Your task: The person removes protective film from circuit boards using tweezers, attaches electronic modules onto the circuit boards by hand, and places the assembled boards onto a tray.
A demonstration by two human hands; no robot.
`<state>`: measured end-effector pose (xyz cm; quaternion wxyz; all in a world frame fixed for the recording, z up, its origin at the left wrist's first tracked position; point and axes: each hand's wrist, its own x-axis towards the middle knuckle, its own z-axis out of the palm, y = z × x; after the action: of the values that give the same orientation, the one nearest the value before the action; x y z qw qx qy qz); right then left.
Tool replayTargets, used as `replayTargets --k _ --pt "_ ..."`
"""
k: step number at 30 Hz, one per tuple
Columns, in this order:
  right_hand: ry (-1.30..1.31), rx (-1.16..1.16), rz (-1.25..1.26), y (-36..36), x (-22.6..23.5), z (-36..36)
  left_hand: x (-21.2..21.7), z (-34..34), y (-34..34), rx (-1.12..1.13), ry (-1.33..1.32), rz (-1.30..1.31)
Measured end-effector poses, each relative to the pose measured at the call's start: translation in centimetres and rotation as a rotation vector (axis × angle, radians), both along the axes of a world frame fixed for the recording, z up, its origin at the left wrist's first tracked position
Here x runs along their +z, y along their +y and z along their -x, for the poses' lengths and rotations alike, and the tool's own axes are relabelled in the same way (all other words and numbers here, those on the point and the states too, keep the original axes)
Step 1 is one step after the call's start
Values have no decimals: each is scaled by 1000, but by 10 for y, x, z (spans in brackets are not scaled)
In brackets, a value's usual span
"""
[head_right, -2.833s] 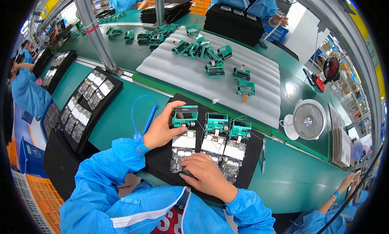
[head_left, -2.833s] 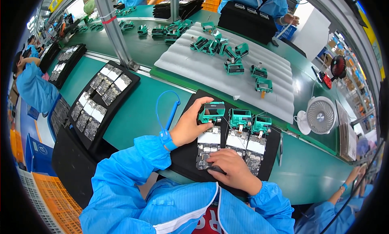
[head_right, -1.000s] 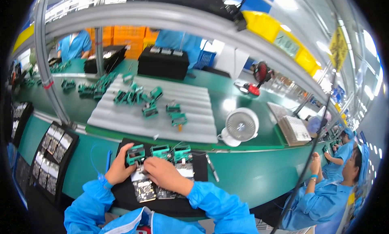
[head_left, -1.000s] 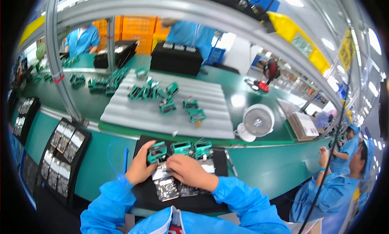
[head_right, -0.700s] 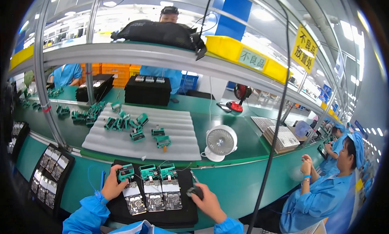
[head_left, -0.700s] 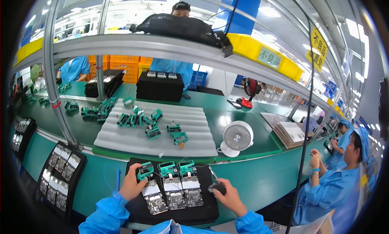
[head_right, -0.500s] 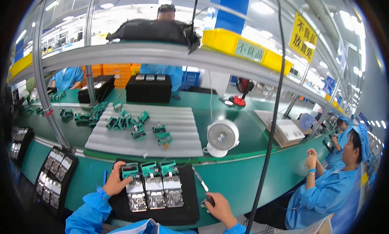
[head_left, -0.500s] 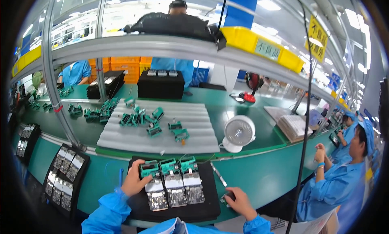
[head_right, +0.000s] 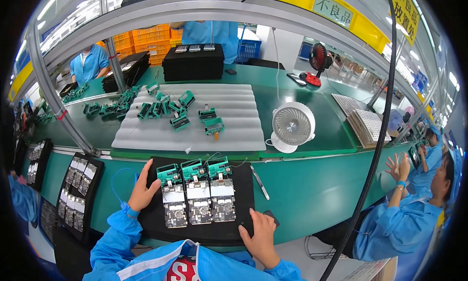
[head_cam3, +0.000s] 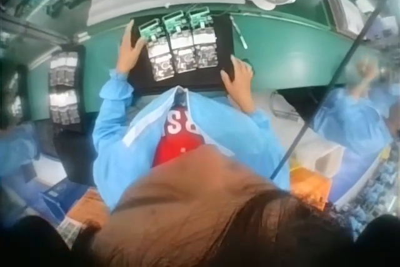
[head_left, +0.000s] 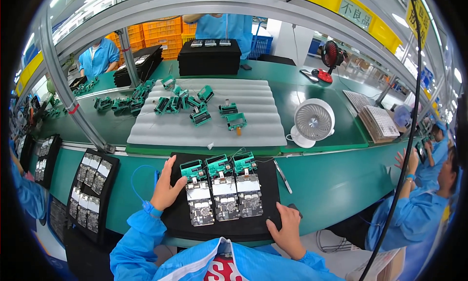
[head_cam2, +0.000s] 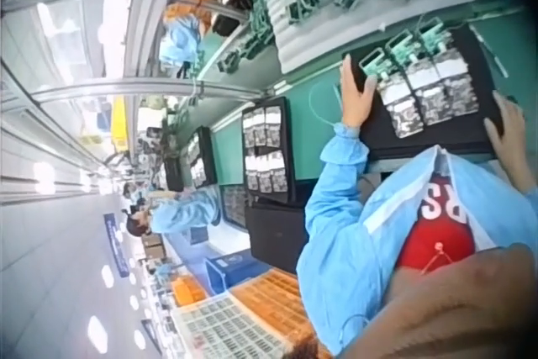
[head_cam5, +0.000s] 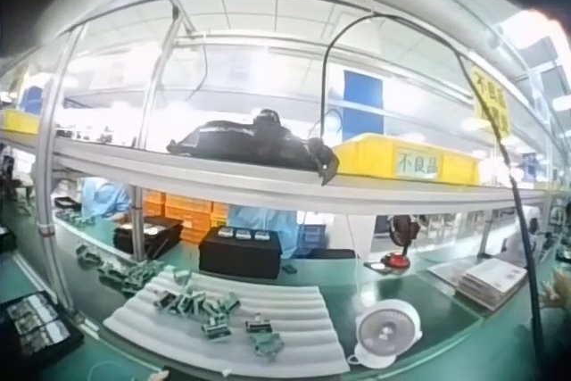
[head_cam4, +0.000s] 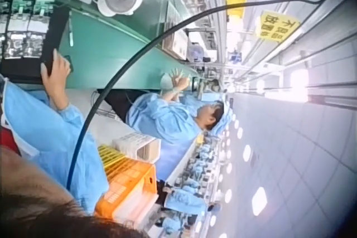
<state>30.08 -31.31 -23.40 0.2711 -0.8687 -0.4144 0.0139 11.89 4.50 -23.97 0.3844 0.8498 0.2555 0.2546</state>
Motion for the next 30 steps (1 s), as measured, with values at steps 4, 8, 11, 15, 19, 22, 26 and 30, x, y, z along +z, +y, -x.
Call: replayTargets --k 4,8,11,15,19,22,26,30 --pt "313 -17 -528 5 -7 23 -5 2 2 23 -301 362" --pt "1232 52 -1257 25 1 50 4 2 -4 35 -372 496" --pt "1447 -227 -833 32 -23 62 10 2 -3 15 -381 549" --pt "1657 -139 -973 47 -13 60 4 10 8 -28 -474 623" --pt "1625 -83 -1187 36 -14 37 31 14 -13 -77 -603 782" --pt "1557 -198 -1393 7 -16 5 50 1 -41 -255 -655 800" --pt "1230 -339 -1586 -60 -24 -39 54 -24 -69 -494 -554 791" --pt "1114 -532 -1743 -180 -76 -121 44 -30 -79 -645 -471 751"
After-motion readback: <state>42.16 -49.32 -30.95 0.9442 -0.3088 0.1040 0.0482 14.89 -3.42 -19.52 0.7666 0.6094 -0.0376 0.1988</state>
